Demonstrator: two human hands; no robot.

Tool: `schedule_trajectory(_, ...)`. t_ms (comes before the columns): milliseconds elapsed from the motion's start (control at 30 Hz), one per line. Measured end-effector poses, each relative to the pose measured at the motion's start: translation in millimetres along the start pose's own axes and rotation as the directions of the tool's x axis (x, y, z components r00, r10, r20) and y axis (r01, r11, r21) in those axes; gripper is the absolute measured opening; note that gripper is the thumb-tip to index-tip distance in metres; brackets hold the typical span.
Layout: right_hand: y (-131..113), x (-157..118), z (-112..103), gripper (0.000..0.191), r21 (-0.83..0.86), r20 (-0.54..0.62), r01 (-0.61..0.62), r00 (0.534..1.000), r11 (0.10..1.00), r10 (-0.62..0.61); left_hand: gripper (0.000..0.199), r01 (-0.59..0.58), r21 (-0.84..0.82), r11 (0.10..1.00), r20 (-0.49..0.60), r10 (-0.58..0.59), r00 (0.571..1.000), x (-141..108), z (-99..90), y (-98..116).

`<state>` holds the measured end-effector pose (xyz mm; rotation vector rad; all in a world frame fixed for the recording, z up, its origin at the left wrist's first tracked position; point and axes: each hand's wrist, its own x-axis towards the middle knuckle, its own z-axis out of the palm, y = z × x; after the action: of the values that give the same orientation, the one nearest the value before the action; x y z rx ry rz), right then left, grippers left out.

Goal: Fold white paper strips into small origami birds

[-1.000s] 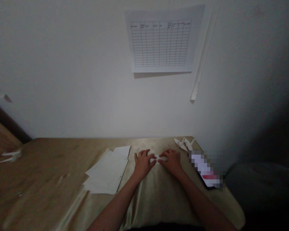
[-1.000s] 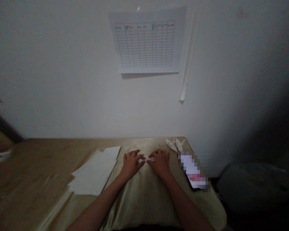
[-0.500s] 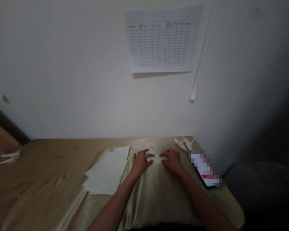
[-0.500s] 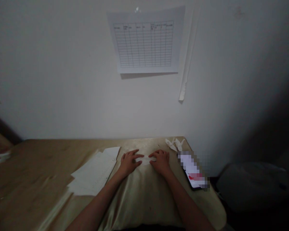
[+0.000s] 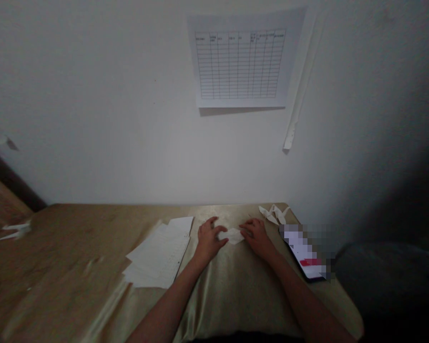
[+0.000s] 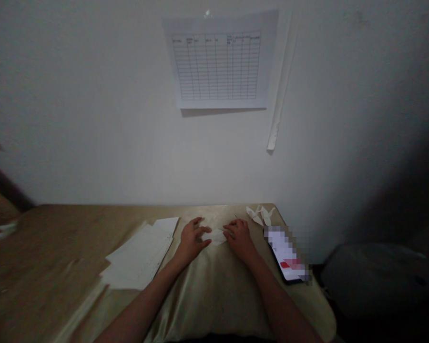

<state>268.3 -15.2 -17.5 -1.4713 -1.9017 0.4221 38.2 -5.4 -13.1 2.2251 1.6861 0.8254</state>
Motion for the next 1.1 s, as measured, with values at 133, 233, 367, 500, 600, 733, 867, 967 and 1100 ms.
schedule_trajectory(133,2.8,2.2,2.0,0.024,0.055,-0.032,0.052,0.998,0.997,-0.050,0.036,-0.098,-0.046,0.994,-0.081,0.094,0.992,-1.6,4.5,-2.7)
schedule_trajectory(233,2.5,3.1,1.4,0.020,0.099,-0.030,0.063,0.998,0.993,-0.060,0.036,-0.139,-0.053,0.989,-0.134,0.131,0.982,-2.2,6.7,-3.2)
schedule_trajectory(367,2.3,3.9,-0.1,0.013,0.140,-0.067,0.057,0.997,0.989,-0.048,0.046,-0.118,-0.064,0.991,-0.161,0.106,0.981,-1.8,7.1,-2.9)
schedule_trajectory(500,2.9,5.0,-1.9,0.013,0.102,-0.154,0.101,0.984,0.990,-0.084,0.050,-0.138,-0.063,0.988,-0.156,0.127,0.979,-2.4,5.5,-3.6)
schedule_trajectory(600,3.3,6.1,-3.1,0.012,0.046,-0.195,0.096,0.977,0.994,-0.085,0.048,-0.177,-0.044,0.983,-0.136,0.170,0.976,-2.0,4.1,-4.7)
schedule_trajectory(733,3.4,5.9,-2.7,0.012,0.023,-0.183,0.122,0.976,0.992,-0.116,0.047,-0.222,-0.022,0.975,-0.038,0.221,0.975,0.2,2.7,-5.3)
schedule_trajectory(867,4.3,2.3,-1.6,0.013,0.039,-0.157,0.164,0.975,0.986,-0.156,0.045,-0.216,-0.016,0.976,0.086,0.217,0.972,-0.5,1.8,-2.6)
schedule_trajectory(967,6.0,-0.8,-2.1,0.013,0.039,-0.109,0.154,0.983,0.987,-0.149,0.041,-0.194,-0.011,0.981,0.158,0.193,0.968,-2.6,2.3,-0.1)
schedule_trajectory(1100,7.3,-3.2,-4.0,0.013,0.013,-0.065,0.130,0.989,0.991,-0.129,0.031,-0.155,0.001,0.988,0.206,0.152,0.967,-4.4,3.6,1.1)
